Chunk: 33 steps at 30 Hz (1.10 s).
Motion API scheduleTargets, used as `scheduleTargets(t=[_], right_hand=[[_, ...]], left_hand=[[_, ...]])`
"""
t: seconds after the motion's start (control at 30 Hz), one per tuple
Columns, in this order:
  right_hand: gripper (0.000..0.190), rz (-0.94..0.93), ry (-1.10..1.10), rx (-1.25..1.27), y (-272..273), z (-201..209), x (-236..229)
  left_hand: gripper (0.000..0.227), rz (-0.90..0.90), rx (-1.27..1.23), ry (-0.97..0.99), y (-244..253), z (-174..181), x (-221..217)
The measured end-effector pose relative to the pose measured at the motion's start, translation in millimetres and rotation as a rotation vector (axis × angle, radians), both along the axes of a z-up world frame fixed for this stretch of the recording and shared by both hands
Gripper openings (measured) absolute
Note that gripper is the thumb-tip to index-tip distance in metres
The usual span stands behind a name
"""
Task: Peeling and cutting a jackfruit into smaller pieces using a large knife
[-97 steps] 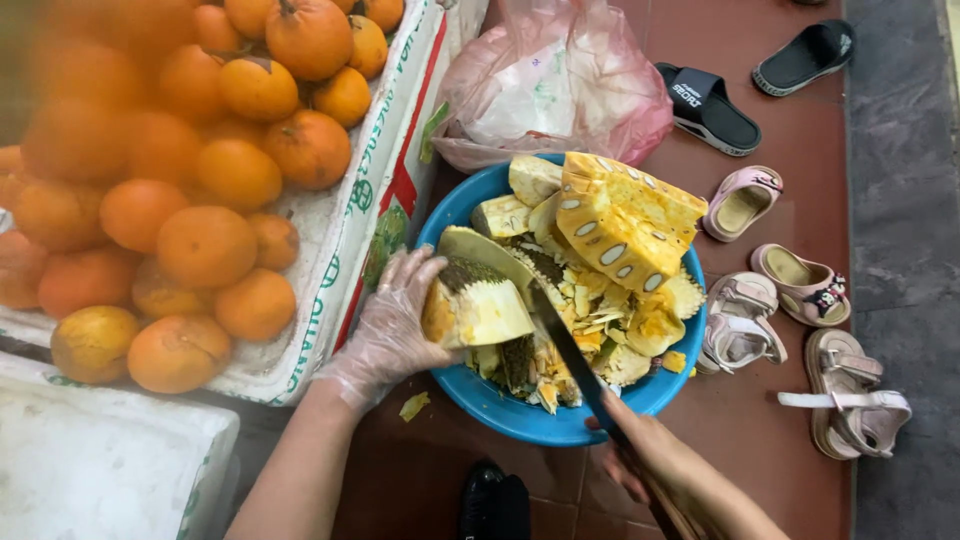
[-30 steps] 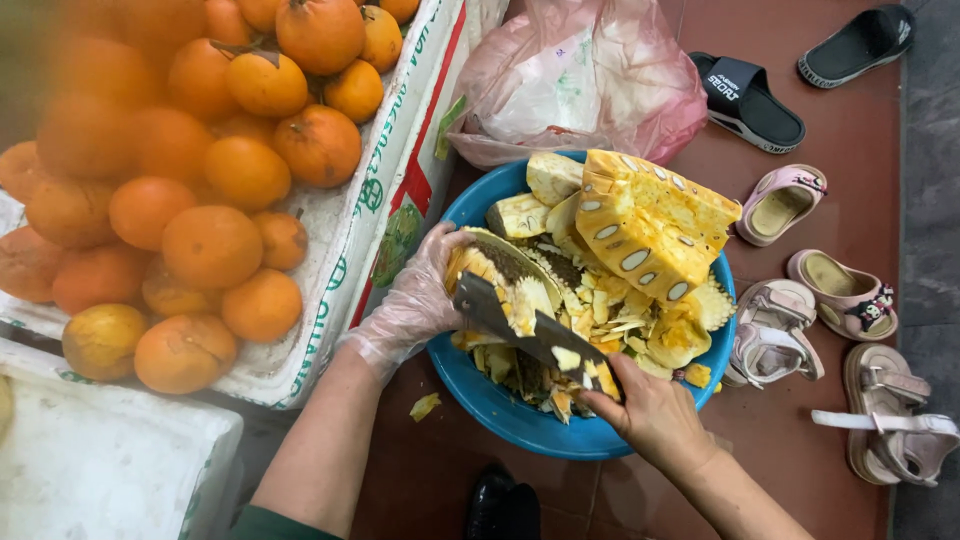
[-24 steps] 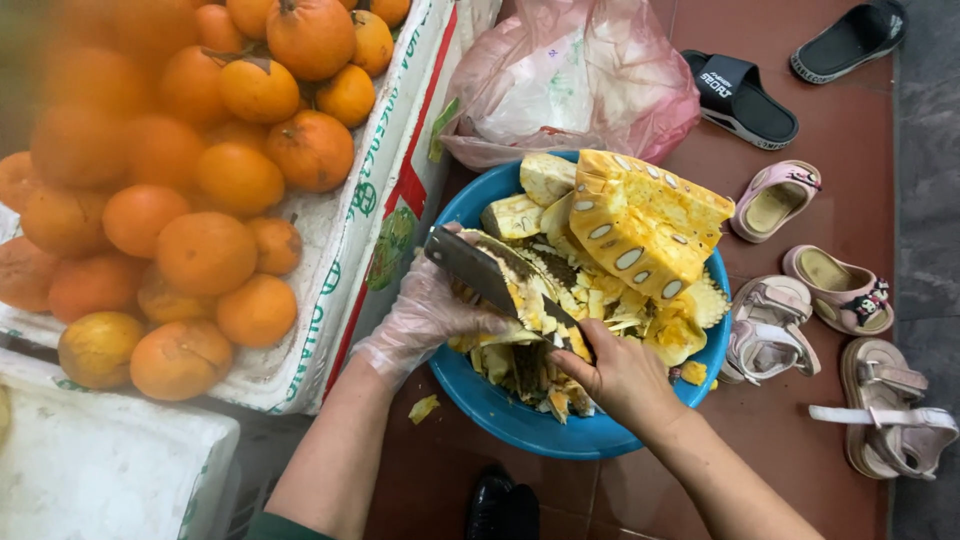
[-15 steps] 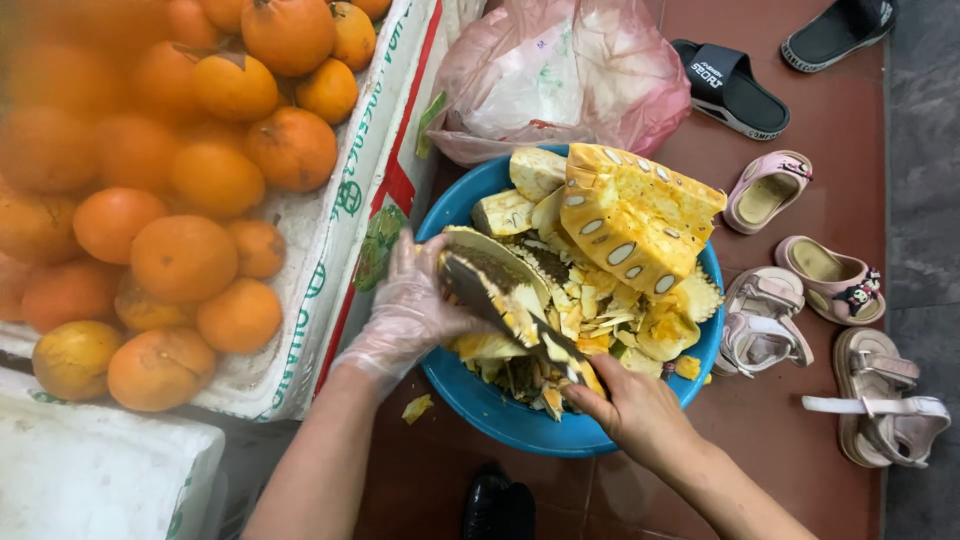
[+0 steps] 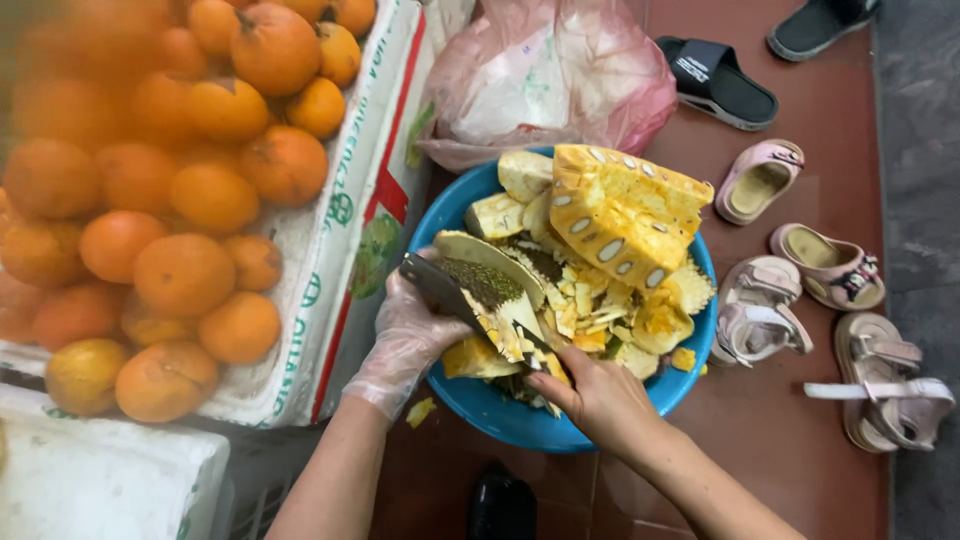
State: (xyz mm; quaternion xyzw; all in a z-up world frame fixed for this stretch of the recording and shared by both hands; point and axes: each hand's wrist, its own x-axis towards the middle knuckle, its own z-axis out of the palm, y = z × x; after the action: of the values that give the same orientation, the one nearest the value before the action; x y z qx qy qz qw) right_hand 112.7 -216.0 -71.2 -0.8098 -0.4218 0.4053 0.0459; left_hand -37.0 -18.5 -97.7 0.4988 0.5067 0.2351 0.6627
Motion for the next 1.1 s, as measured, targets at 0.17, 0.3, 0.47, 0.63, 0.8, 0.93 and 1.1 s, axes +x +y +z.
scheduleTargets(t=[0.17,0.3,0.47,0.63,0.8,0.93,1.1], right_hand=[[0.065,-0.034,0.018,-0.136,-44,-21,6],[0.062,-0.073,0.016,-0.183,-22,4,-4],[0.053,-0.094,0.076,0.031,25,25,-13],[0.076,-0.003,0.051,-0.013,-3,17,-12],[0.065,-0.055,0.023,-0.238,-41,-9,-8],[0.069,-0.053,0.047,-0.103,8,4,-10],[0.069,0.005,0.043,-0.019,10,-4,-9]], left_hand=[[0.149,-0.328,0.396,0.577,7,-43,-29],[0.134,-0.324,0.344,0.604,4,-22,-30],[0.117,-0.335,0.245,0.724,-3,4,-17],[0.105,-0.260,0.395,0.445,-6,-6,-29],[0.114,-0.261,0.346,0.593,-9,-6,-28],[0.116,-0.257,0.383,0.582,-6,-28,-28],[0.125,-0.265,0.394,0.606,-11,-18,-29]])
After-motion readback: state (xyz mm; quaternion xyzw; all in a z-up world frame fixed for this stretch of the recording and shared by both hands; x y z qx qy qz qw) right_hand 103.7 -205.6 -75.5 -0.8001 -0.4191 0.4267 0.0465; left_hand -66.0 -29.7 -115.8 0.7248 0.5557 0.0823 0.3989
